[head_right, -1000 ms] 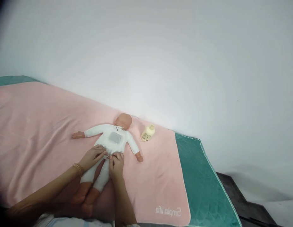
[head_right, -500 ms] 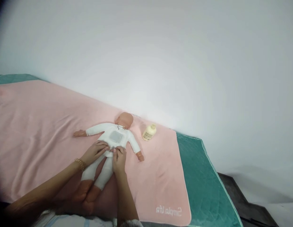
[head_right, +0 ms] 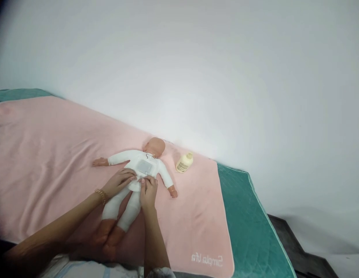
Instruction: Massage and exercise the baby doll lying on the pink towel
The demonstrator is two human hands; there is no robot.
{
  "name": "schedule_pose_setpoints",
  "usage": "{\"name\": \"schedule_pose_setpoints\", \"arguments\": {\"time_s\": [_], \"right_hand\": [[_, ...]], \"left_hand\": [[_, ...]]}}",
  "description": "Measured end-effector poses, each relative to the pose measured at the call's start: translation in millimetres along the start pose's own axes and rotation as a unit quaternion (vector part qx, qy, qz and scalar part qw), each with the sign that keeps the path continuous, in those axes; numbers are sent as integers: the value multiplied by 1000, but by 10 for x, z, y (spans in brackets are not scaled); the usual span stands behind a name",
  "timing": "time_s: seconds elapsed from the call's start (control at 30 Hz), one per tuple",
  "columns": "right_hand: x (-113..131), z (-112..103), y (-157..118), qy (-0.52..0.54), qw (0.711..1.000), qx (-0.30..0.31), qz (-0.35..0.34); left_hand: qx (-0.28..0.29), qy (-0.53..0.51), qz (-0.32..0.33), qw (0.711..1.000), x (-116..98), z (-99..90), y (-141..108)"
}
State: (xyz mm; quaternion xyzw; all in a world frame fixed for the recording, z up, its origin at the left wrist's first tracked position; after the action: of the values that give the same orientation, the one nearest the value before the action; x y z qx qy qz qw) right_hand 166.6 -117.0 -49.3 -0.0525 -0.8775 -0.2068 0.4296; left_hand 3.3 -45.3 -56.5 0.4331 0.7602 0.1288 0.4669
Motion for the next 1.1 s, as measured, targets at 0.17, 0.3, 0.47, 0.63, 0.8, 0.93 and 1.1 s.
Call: {"name": "schedule_pose_setpoints", "arguments": {"time_s": [0.17, 0.3, 0.47, 0.63, 0.8, 0.93, 1.1], "right_hand": [[-9, 44, -31, -19, 1000, 1, 16], [48, 9, -1, -17, 1000, -2, 9], [110, -25, 64, -30, 999, -6, -16], [59, 35, 63, -68, 998, 5, -1], [-5, 65, 64, -51, 999, 4, 7], [-11, 4, 178, 12, 1000, -13, 11], [30, -29, 479, 25, 998, -61, -3]], "left_hand": [[16, 1, 0, 1000, 25, 51, 11], [6, 9, 3, 1000, 4, 23, 32], [-3, 46, -5, 999, -3, 10, 82], [30, 65, -16, 997, 47, 62, 120], [39, 63, -17, 997, 55, 55, 153], [15, 59, -25, 998, 62, 20, 233], [-21, 100, -29, 994, 142, 53, 461]]}}
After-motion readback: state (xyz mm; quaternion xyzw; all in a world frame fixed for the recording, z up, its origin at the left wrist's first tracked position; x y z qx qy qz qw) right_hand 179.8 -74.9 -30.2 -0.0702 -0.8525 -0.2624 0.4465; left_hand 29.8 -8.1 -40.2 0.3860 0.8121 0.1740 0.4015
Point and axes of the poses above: each hand's wrist, its own y-axis towards the middle knuckle, its own z-axis out of the palm, x = y × z, the point moved 2 cm from there along y, towards the middle knuckle, and after that the axes turned 8 degrees about z, right-handed, at the moved point
